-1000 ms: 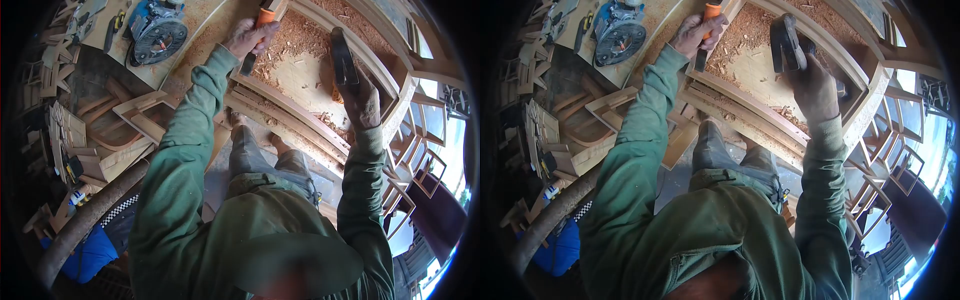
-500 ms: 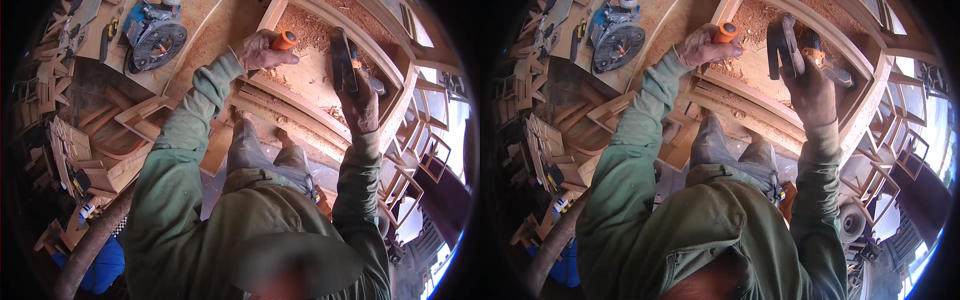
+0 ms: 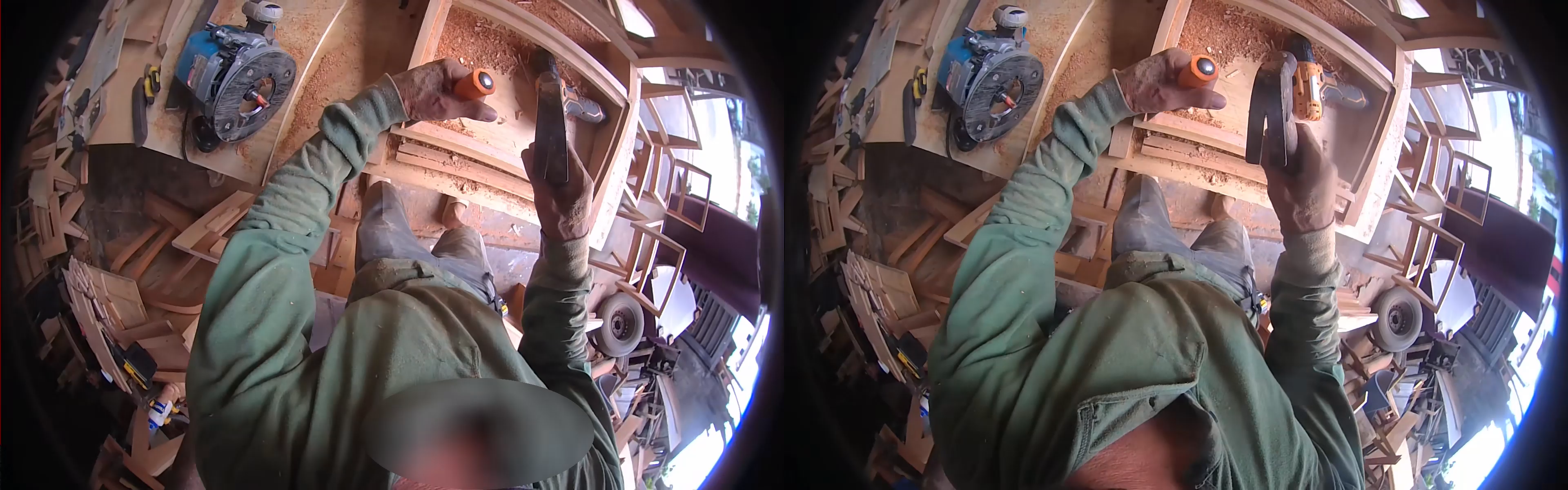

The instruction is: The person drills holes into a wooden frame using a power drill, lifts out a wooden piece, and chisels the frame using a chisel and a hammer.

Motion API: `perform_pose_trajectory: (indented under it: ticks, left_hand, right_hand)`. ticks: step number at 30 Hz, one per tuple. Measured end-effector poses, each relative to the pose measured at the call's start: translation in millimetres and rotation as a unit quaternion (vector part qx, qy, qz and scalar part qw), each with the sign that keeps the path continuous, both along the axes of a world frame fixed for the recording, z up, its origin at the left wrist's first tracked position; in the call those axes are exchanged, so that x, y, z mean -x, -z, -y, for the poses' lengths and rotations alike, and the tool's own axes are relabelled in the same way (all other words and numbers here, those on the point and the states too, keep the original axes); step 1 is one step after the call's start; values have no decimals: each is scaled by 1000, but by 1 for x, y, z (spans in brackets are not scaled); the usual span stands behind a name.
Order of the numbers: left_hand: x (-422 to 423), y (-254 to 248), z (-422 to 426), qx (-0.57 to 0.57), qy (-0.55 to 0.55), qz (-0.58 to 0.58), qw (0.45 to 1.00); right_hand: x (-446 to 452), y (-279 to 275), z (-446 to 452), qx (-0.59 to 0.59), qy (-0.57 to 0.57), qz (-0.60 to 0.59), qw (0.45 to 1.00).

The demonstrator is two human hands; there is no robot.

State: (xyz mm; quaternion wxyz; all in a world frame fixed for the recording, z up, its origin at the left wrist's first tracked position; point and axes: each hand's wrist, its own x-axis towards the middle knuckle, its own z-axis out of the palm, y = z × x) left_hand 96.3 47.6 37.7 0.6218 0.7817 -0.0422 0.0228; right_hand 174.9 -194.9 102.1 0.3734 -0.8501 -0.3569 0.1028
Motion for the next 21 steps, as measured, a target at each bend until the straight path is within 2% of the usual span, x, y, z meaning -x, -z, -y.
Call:
perform_pose_trajectory:
  ticks: [2,5,9,12,15,18,21]
  left_hand:
    - [2,-2,0,-22,14,16,1000]
    - [2,-4,-3,-52,36,27,998]
    - [4,1,-1,-53,57,50,996]
    - [7,-2,2,-56,67,46,995]
    - [16,-3,4,-56,78,50,994]
    - [28,0,7,-38,88,58,994]
    - [39,10,13,-46,87,67,993]
  right_hand:
    - [11,-2,0,28,25,12,999]
    - [25,-1,-1,-28,24,1,999]
    - [31,0,8,6,0,-9,1000]
    - [38,2,14,74,62,-68,993]
    - [44,14,18,-40,29,-68,996]
    - [58,-8,13,-65,13,-99,993]
    - [69,-17,9,1,26,98,995]
